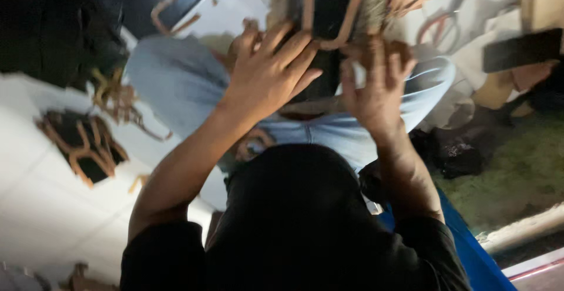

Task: The person sits on the floor and repeatedly applies a light-colored U-shaped strip to the edge of a black shoe sole piece. They press the strip into place, then remove it and repeat the process on the same or similar sole pieces.

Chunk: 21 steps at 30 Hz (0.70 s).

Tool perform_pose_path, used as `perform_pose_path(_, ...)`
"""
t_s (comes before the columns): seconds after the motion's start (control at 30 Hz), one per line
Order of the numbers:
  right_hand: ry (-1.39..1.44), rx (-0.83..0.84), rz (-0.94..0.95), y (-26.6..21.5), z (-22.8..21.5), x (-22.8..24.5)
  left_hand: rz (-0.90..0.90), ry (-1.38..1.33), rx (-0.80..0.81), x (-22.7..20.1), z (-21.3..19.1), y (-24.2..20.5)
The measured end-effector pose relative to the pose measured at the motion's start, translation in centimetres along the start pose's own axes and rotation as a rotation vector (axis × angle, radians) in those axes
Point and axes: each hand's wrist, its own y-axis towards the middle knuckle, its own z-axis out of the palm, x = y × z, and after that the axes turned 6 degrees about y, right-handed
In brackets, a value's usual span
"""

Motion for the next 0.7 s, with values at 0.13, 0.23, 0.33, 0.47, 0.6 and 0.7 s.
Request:
perform_pose_path(0.13, 0.305, -0.009, 0.048, -2.8, -0.9, 0.0, -0.090, -0.287, 0.053, 1.6, -0.9, -4.6)
perform_pose_path(0.23, 0.391, -0.117, -0.027, -5.7, -0.6, 0.4, -0.360, -0.454, 0.001, 3.7, -3.6, -9.1)
perform_pose_path(0.33, 0.588, -0.156, -0.004, -7.4, 0.9, 1.0, -0.554, -0.271, -0.104, 6.1, -7.1, -13.7)
perform_pose_path(0.47, 0.623, -0.082, 0.089, -9.7, 0.5, 1.5, -0.871, -0.258, -0.363, 7.8, -8.5, -19.2)
perform_pose_path(0.6, 0.563, -0.161, 0.143, -9.6, 0.9, 1.2, -1.160, -0.254, -0.388, 9.3, -6.4, -20.8)
perform_pose_path(0.7, 0.599, -0.227, 0.153, -9.5, 0.6, 1.6, -0.938, -0.226, -0.417, 12.0, -2.0, -17.7)
